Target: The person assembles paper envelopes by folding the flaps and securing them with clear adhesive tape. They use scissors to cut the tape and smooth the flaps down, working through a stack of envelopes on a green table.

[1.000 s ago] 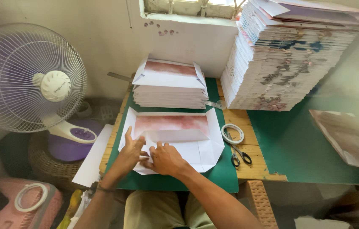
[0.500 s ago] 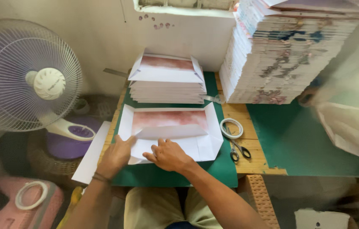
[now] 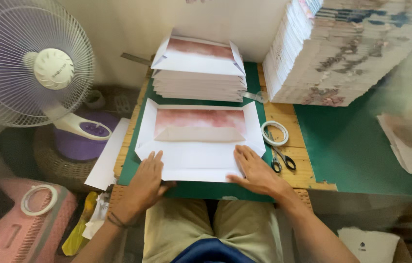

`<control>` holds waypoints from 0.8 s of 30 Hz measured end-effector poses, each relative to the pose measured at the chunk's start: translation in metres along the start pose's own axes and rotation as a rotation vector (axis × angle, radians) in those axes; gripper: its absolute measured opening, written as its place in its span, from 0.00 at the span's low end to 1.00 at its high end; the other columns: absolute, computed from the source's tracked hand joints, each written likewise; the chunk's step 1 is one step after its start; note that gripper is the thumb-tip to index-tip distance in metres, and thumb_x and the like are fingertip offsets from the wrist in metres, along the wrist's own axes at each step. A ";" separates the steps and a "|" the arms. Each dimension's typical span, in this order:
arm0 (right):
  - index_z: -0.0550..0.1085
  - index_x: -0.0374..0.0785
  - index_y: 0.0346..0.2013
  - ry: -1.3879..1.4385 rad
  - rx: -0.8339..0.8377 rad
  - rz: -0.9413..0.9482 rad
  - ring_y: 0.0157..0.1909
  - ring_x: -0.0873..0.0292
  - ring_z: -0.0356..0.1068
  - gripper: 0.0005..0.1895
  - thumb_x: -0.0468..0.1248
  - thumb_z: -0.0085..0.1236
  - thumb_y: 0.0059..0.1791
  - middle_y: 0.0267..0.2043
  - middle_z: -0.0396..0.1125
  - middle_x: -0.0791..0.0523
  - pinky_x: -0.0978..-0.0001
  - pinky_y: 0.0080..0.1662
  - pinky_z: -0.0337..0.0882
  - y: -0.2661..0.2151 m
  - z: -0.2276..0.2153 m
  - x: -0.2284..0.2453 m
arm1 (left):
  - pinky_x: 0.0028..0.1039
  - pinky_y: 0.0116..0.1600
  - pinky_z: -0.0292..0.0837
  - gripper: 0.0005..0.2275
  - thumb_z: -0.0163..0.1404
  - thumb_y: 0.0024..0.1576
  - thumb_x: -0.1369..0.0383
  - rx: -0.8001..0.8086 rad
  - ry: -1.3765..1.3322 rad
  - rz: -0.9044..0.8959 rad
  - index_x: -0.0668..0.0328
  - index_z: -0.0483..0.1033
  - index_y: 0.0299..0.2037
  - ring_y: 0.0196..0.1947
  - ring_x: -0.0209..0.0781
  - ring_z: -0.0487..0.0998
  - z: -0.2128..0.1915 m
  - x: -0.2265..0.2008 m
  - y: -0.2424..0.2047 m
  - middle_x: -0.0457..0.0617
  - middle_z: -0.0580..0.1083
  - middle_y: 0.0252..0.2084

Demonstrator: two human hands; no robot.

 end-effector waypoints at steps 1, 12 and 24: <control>0.66 0.27 0.55 0.122 0.032 0.070 0.69 0.36 0.58 0.37 0.60 0.54 0.51 0.66 0.59 0.37 0.50 0.65 0.58 -0.005 0.001 -0.008 | 0.47 0.70 0.62 0.33 0.55 0.51 0.60 -0.008 0.003 -0.045 0.76 0.63 0.64 0.68 0.65 0.64 0.003 0.001 0.000 0.67 0.65 0.67; 0.74 0.39 0.49 -0.194 -0.218 0.247 0.48 0.46 0.68 0.24 0.55 0.56 0.50 0.46 0.69 0.49 0.51 0.46 0.67 0.085 0.038 0.002 | 0.45 0.54 0.67 0.41 0.56 0.50 0.39 0.063 0.029 -0.384 0.69 0.64 0.62 0.52 0.57 0.68 -0.002 -0.006 0.086 0.61 0.67 0.54; 0.59 0.32 0.70 0.223 0.086 0.047 0.75 0.44 0.48 0.41 0.59 0.48 0.52 0.74 0.50 0.43 0.52 0.71 0.48 0.045 0.048 0.032 | 0.54 0.74 0.42 0.35 0.42 0.64 0.48 0.091 -0.024 -0.010 0.70 0.53 0.73 0.76 0.58 0.52 0.077 -0.012 0.064 0.63 0.54 0.75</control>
Point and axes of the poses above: each hand's wrist, its own y-axis towards the middle knuckle, its own z-axis out of the palm, x = y × z, the point moved 7 cm from there along y, towards the middle knuckle
